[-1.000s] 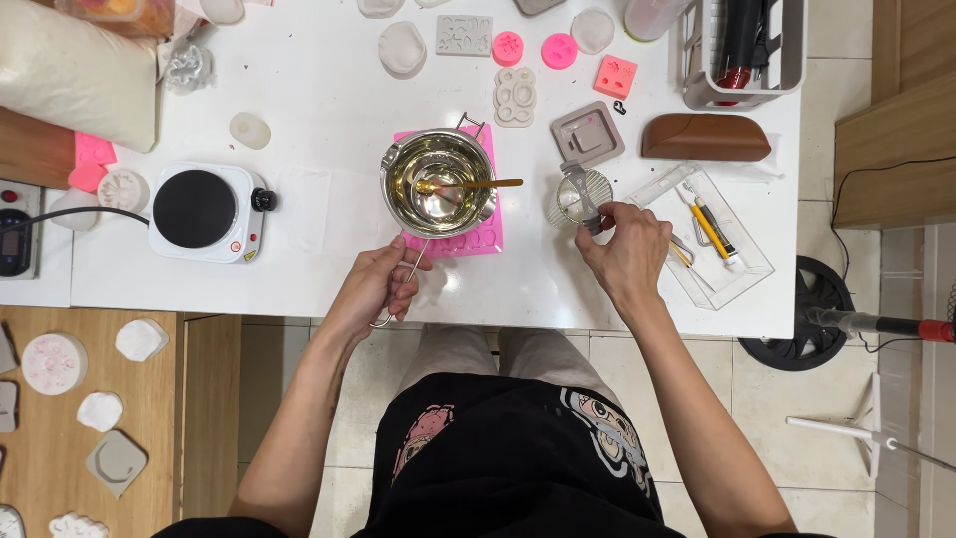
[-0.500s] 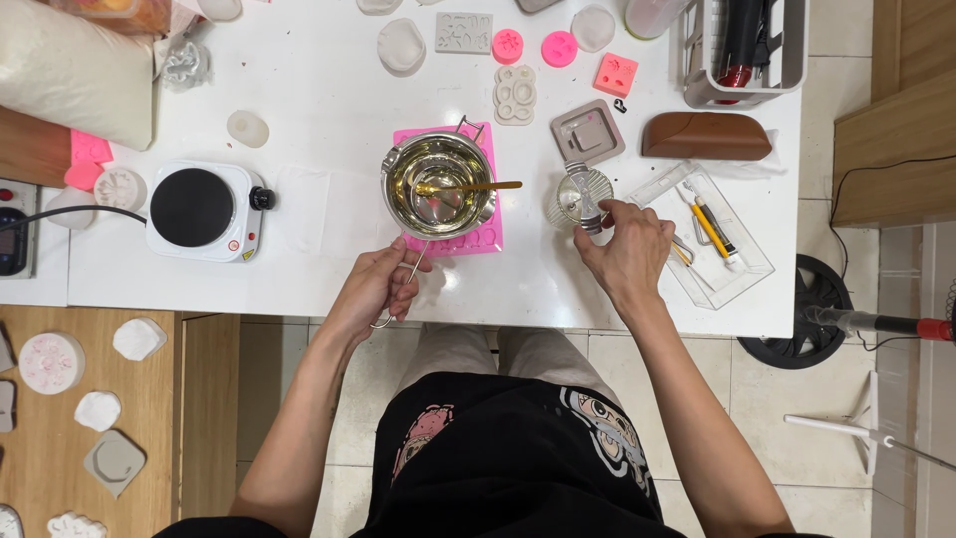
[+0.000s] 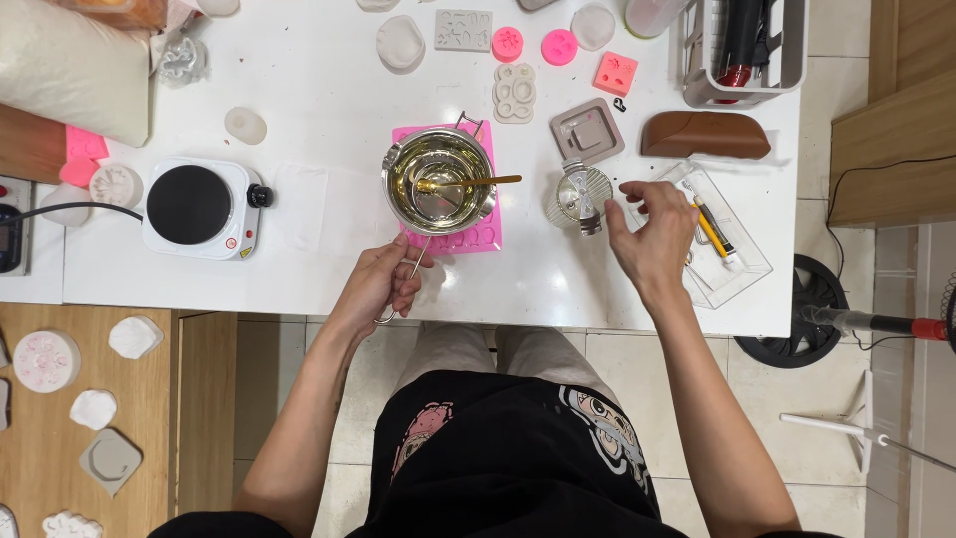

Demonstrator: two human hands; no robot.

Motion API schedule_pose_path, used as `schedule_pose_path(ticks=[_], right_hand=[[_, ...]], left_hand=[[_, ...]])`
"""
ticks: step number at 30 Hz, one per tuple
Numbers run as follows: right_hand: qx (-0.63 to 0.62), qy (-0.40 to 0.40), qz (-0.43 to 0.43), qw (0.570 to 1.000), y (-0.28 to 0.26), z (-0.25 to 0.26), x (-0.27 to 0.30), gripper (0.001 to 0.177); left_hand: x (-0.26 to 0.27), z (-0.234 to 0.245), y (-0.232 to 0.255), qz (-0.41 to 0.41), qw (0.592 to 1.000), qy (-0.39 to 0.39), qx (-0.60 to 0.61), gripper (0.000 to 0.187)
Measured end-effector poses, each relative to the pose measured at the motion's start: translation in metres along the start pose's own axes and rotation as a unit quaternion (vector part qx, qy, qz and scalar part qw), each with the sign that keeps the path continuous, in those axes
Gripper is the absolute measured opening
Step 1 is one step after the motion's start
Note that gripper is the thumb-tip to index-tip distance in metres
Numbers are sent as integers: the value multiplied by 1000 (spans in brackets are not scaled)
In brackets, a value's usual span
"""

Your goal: Threading and securing a candle wick into a container and preparing it for pouring wax.

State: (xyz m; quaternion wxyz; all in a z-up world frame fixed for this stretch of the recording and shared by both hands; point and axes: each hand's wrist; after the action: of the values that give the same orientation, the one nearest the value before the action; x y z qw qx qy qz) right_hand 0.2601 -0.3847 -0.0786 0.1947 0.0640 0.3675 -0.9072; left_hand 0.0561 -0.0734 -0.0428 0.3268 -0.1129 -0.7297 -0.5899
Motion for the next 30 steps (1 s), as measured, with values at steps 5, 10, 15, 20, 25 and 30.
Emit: schedule_pose_path(ticks=[5,10,15,20,25,30], right_hand=[[-18,14,6,1000,-1,5,-9,15],[-28,8,12,1000,14,-1,0,13],[-30,-6,-3,1000,29,1,12,11],[-31,-13,-17,999,30,5,16,9],[-32,-13,-26,999,29,7,18,8],[-32,-15,-23,999,27,7,17,8]], left_hand=[[0,3,-2,-3,1000,13,8,50],[-5,22,-17,-18,998,44,31,50],[-22,51,-36,-32,990,101,89,51],[-56,84,-39,-54,984,142,96,49],[-79,111,-55,-65,978,159,118,51],[-71,116,-64,-61,977,161,128,52]])
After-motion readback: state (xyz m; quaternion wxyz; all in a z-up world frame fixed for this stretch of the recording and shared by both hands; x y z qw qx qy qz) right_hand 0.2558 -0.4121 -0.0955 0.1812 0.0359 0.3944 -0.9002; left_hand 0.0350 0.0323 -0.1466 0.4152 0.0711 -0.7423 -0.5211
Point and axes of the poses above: each hand's wrist, its own x-axis away from the middle knuckle, its own z-axis out of the back of the hand, y = z × x, and after that the axes turned 7 degrees about -x, right-handed
